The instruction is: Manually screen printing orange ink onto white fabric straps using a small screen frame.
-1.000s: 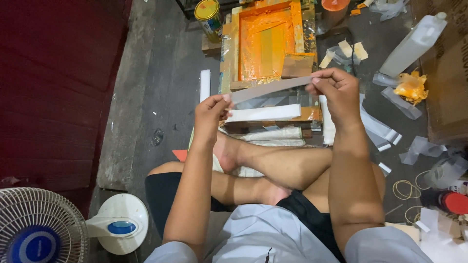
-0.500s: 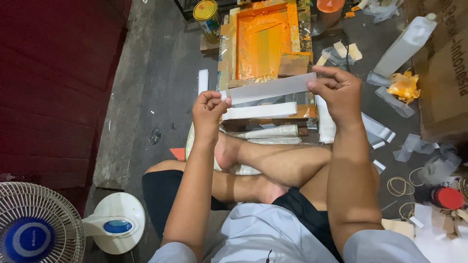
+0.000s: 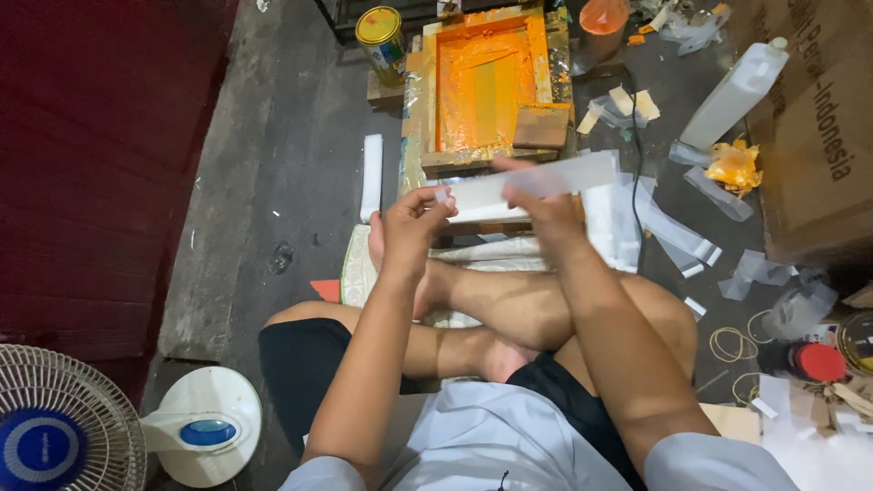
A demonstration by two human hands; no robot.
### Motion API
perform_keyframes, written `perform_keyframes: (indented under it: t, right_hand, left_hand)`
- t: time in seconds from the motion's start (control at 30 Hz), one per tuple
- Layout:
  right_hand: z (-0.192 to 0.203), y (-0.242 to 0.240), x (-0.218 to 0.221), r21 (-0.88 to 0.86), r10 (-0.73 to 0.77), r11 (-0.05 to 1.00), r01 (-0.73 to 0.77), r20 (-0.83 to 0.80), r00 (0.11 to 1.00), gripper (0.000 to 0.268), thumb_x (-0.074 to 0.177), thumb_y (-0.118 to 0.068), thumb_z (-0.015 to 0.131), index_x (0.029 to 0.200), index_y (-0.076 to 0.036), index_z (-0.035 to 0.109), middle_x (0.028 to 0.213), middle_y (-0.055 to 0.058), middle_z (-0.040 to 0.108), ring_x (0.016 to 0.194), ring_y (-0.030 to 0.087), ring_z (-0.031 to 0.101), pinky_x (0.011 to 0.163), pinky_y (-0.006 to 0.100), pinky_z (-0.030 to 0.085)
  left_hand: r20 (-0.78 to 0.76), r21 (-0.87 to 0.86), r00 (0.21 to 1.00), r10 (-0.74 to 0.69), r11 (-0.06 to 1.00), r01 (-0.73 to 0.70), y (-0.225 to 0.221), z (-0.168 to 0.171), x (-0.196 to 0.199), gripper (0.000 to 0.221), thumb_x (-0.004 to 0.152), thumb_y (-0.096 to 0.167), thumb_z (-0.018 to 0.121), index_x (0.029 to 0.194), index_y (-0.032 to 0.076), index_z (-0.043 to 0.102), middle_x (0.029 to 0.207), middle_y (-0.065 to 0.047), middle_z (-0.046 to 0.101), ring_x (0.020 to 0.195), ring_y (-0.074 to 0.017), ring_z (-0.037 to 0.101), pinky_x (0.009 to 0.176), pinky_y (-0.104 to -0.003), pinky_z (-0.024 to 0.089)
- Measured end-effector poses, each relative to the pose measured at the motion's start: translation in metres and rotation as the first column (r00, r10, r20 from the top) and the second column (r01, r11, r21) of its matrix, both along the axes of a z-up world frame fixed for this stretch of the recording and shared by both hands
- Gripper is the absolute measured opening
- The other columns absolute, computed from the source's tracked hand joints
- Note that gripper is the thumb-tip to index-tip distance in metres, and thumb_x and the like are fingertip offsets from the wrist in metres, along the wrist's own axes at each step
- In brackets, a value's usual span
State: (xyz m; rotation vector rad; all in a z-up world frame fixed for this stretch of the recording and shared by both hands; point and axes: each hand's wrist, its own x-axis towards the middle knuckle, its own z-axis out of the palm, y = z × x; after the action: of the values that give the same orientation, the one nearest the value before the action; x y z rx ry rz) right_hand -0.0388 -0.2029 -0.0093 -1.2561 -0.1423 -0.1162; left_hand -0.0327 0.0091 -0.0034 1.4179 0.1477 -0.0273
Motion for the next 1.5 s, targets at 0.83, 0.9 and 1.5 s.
perform_keyframes:
  t: [0.83,0.9,1.5]
  right_hand:
    - [-0.013,-0.015,0.008,-0.206,-0.279,0.942,0.267,-0.034,0.96,0.019,0.104,-0.013,0.062,0.106,-0.001,0.077,0.065,0.013,0.064,0.064,0.012,0.055,0.065,0.021,0.047]
    - [-0.015,-0.012,0.009,-0.205,-0.258,0.948,0.244,-0.043,0.965,0.021,0.105,-0.013,0.061,0.112,0.001,0.075,0.07,0.017,0.066,0.067,0.016,0.062,0.067,0.023,0.051]
    - [-0.057,-0.047,0.145,-0.969,-0.015,-0.222,0.107,0.113,0.993,0.106,0.061,-0.047,0.091,0.155,-0.032,0.045,0.151,0.015,0.045,0.15,0.039,0.026,0.121,0.06,0.018]
  left_hand:
    - [-0.08,0.067,0.986,-0.148,0.986,0.154,0.057,-0.035,0.011,0.02,0.081,0.004,0.082,0.1,0.002,0.077,0.074,-0.005,0.067,0.069,-0.0102,0.066,0.067,-0.021,0.059]
    - [-0.103,0.11,0.965,-0.243,0.961,0.254,0.063,-0.043,0.013,0.02,0.076,0.003,0.085,0.095,0.002,0.078,0.073,-0.005,0.066,0.068,-0.0093,0.063,0.064,-0.022,0.057]
    - [-0.153,-0.277,0.979,-0.136,0.957,0.09,0.067,-0.056,0.012,0.017,0.085,0.0,0.079,0.096,0.001,0.067,0.075,-0.01,0.071,0.061,-0.0098,0.064,0.059,-0.018,0.05]
